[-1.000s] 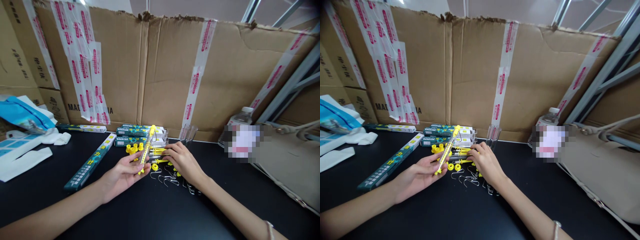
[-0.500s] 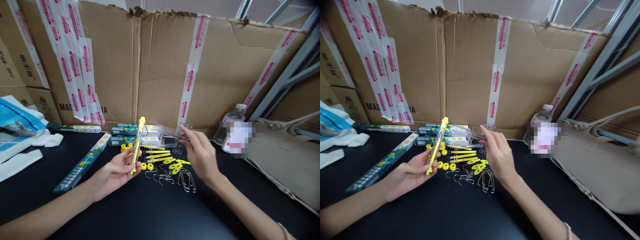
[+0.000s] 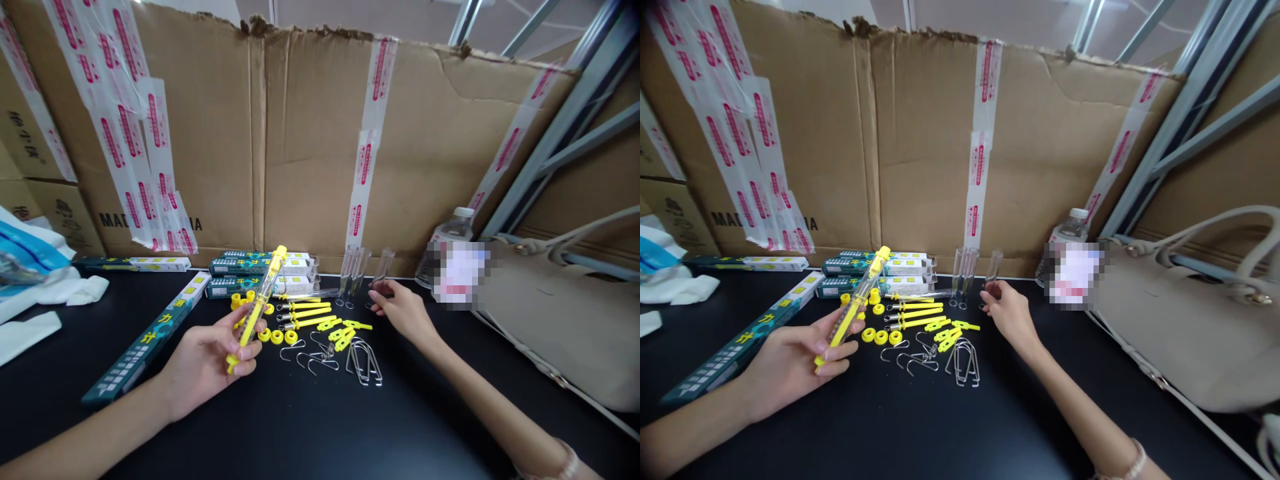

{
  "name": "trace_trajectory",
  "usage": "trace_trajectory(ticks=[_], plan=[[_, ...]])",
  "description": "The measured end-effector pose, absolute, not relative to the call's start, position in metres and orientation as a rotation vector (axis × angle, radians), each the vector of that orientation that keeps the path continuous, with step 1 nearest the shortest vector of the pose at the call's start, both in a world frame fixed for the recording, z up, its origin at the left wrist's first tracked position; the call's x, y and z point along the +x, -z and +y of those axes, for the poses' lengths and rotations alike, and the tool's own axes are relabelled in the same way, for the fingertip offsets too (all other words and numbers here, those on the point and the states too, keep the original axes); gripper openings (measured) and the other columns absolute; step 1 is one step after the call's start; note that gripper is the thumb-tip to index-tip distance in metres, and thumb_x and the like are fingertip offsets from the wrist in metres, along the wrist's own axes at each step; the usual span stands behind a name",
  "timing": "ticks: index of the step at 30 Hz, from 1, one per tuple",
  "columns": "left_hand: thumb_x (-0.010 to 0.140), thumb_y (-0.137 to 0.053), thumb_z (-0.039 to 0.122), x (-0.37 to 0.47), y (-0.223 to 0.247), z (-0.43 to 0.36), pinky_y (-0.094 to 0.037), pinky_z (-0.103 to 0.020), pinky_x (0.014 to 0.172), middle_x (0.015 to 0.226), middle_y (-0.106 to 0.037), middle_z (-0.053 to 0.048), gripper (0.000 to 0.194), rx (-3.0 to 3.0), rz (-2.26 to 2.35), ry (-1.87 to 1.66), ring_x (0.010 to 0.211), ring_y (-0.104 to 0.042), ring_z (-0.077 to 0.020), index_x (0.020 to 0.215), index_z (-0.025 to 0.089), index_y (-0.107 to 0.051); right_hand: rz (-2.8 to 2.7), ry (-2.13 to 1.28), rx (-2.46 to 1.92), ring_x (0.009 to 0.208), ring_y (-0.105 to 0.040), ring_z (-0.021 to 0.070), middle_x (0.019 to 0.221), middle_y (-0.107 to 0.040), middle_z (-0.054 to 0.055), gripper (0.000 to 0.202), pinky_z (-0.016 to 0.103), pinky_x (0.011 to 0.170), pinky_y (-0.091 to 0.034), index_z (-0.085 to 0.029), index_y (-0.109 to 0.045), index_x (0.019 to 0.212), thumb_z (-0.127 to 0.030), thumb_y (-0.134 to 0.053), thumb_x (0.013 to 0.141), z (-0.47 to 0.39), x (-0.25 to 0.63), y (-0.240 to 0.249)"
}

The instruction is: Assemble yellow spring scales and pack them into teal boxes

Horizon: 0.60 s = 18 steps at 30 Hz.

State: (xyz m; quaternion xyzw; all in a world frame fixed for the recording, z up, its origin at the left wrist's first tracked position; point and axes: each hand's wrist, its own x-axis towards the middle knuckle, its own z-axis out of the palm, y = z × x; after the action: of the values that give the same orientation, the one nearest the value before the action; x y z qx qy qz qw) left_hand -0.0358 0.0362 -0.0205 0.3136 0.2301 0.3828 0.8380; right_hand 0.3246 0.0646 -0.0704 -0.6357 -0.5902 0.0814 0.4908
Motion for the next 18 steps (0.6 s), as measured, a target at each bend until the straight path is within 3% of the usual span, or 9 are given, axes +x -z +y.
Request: trace_trajectory(ticks=[4,8,13,18], plan=[[0.064,-0.056,0.004,-0.035,0.019,0.036,-0.039,-0.018,0.040,0.081,-0.058,-0.004,0.027,0.677,0.456,-0.803,0.048,-0.047,-0.0067,0.088,0.013,-0.062,-1.426,-0.234,-1.543,0.054,-0.068,0.0181,0.078,-0.072,0.004,0.012,0.031,0.051,-0.057,-0.020,-0.067,0.087,-0.033,-0.067,0.086,0.062,0.320,0.070],[0.087,-0.055,0.013,-0.035,0.019,0.036,-0.032,-0.013,0.032,0.071,-0.050,0.002,0.007,0.673,0.482,-0.804,0.038,-0.034,-0.0015,0.085,0.013,-0.062,-1.410,-0.249,-1.529,0.055,-0.071,0.0225,0.078,-0.075,0.006,0.008,0.035,0.052,-0.060,-0.022,-0.066,0.085,-0.028,-0.065,0.080,0.060,0.315,0.065],[0.100,-0.043,0.031,-0.033,0.019,0.036,-0.028,-0.011,0.029,0.066,-0.044,0.004,0.030,0.676,0.491,-0.823,0.033,-0.027,0.0000,0.081,0.016,-0.060,-1.398,-0.300,-1.554,0.058,-0.073,0.0249,0.078,-0.075,0.007,0.009,0.039,0.056,-0.062,-0.022,-0.066,0.085,-0.028,-0.064,0.079,0.059,0.308,0.062],[0.100,-0.042,0.033,-0.032,0.019,0.036,-0.030,-0.010,0.028,0.064,-0.044,0.005,0.031,0.670,0.518,-0.820,0.032,-0.030,-0.0002,0.081,0.016,-0.060,-1.423,-0.343,-1.610,0.063,-0.074,0.0237,0.081,-0.077,0.007,0.008,0.036,0.060,-0.062,-0.021,-0.065,0.087,-0.025,-0.062,0.082,0.053,0.298,0.054]])
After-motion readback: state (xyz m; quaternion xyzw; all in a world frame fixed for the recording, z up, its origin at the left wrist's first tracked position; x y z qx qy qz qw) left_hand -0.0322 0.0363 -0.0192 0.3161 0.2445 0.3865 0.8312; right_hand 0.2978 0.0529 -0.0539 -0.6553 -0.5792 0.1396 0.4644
